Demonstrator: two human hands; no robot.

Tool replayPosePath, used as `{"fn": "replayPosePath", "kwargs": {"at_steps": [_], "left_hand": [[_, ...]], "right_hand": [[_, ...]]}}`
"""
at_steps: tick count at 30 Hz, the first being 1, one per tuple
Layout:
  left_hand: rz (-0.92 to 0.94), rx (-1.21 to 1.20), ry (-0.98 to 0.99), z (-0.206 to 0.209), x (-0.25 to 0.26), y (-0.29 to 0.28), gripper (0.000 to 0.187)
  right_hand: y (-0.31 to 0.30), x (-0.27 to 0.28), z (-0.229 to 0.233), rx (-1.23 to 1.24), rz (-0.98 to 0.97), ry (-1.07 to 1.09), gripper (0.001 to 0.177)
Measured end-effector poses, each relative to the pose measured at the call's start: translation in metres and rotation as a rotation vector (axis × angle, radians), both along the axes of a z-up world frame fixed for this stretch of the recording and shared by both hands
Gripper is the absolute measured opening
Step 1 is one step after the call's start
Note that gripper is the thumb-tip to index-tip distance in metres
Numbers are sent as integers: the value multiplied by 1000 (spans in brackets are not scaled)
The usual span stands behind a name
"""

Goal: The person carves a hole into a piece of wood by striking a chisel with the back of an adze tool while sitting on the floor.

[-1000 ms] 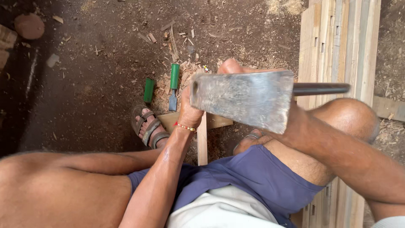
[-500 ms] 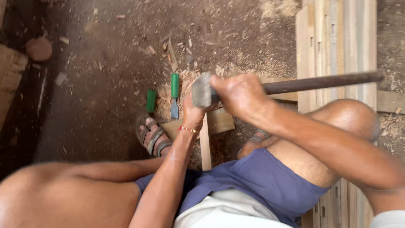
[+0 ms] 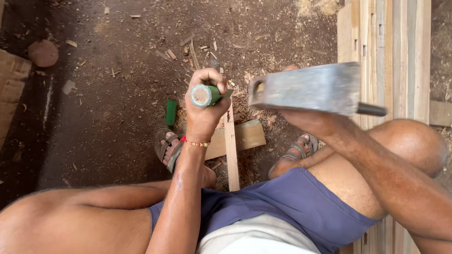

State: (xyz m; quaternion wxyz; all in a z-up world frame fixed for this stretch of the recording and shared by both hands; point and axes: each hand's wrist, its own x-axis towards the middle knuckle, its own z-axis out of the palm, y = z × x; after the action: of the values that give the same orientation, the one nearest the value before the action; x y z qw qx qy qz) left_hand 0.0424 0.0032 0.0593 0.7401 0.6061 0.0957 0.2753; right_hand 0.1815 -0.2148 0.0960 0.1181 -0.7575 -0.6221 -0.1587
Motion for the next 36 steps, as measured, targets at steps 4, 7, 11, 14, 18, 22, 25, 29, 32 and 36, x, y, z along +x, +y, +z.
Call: {"fn": "replayPosePath", "kwargs": {"at_steps": [4, 7, 11, 14, 18, 22, 25, 29, 32, 36], "left_hand": [[-84, -122, 61, -6, -10, 6, 33], [-169, -183, 57, -25, -14, 6, 34], [-153, -213, 126, -42, -15, 6, 35], [-139, -189, 141, -50, -15, 6, 36], [-142, -57, 192, -60, -15, 2, 32], [-244, 257, 188, -63, -12, -15, 25], [-279, 394, 167, -59, -12, -27, 24], [-288, 450, 87, -51, -4, -30, 24], [-304, 416, 93, -53, 4, -25, 27], [-275, 408, 136, -84, 0, -25, 25]], "right_hand": [[-6, -6, 16, 163, -116, 391, 46], [1, -17, 30, 98, -262, 571, 46], [7, -22, 41, 70, -325, 617, 40], [6, -23, 41, 56, -347, 576, 40], [0, -21, 30, 76, -270, 538, 39], [-2, -20, 17, 150, -75, 301, 20], [1, -27, 19, 87, 17, 228, 14], [2, -40, 31, -137, -34, 345, 28], [6, -38, 28, -2, -46, 325, 23], [2, -34, 13, 37, -27, 269, 22]]}}
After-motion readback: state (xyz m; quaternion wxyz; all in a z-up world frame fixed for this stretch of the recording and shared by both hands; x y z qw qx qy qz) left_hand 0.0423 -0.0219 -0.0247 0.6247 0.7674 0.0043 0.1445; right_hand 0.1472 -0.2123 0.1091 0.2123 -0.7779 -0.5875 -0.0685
